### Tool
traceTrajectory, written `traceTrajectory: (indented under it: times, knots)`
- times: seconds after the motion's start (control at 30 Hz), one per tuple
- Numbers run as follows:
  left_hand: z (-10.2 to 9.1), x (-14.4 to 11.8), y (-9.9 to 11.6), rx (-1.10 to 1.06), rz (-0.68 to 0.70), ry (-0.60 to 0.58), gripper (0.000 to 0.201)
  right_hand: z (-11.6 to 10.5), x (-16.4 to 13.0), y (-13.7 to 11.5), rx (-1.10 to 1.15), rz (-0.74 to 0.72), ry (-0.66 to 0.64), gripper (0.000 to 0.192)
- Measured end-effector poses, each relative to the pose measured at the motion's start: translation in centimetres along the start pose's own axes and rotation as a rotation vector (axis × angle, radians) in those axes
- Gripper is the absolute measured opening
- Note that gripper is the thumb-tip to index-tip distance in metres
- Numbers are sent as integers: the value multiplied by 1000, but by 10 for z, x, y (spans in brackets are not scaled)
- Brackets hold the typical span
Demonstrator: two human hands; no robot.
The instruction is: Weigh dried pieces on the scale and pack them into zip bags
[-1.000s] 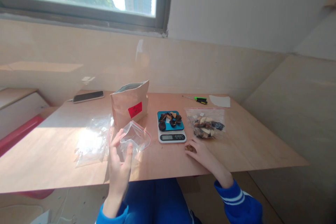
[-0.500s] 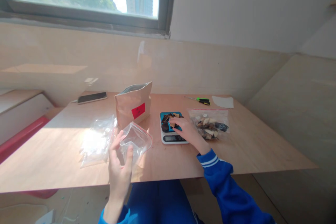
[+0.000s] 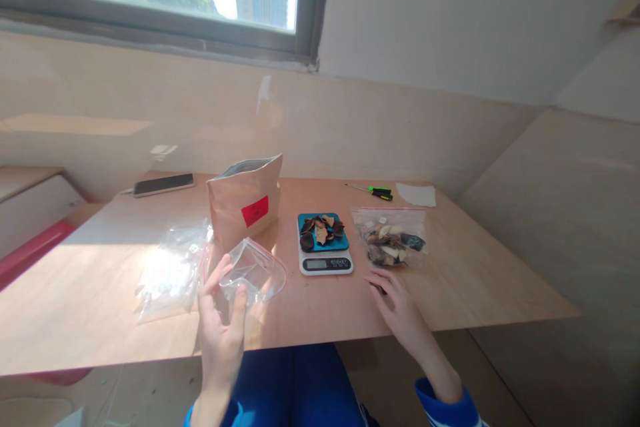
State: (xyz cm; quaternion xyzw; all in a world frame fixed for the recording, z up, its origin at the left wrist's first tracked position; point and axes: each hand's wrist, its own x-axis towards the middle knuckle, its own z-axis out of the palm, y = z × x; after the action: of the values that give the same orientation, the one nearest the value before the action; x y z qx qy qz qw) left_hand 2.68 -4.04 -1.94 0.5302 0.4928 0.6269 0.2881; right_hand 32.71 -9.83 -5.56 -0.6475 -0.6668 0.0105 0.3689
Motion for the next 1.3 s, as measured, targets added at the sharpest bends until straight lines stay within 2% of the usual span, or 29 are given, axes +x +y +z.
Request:
traceTrajectory:
  times: [0.13,0.2,0.3,0.37,0.5,0.63,0.77,0.87,0.97,1.1,1.3]
  knots:
    - [1,-2,0,-20,-11,8,36,16,-33,-8,-87,74,113,27]
    - [3,-3,0,-20,-15,-1,36,25,-45,-13,-114,102,129,27]
    - [3,-4,0,-12,-19,-8,36,32,-51,-19,-111,111,98,26]
    - [3,-4,0,-9,-20,-7,36,31,-45,-21,-103,100,82,25]
    - [3,-4,-2,-19,-30,-15,36,20,0,-29,-70,-3,37,25]
    - [3,-6,-4,-33,-41,-13,38,17,82,-38,-38,-127,-68,24]
    - [1,-7,-4,-40,-57,-14,36,37,163,-43,-120,-169,-271,25]
    - [-2,-5,-4,-22,-70,-4,35,59,201,-44,-219,-161,-417,20]
    - [-5,-2,-3,-12,-75,5,34,76,217,-43,-236,-145,-463,10]
    - [-7,1,-5,-8,-87,19,35,90,221,-42,-243,-98,-463,4]
    - [-10,-1,-7,-6,-113,35,36,87,227,-41,-157,-24,-339,7]
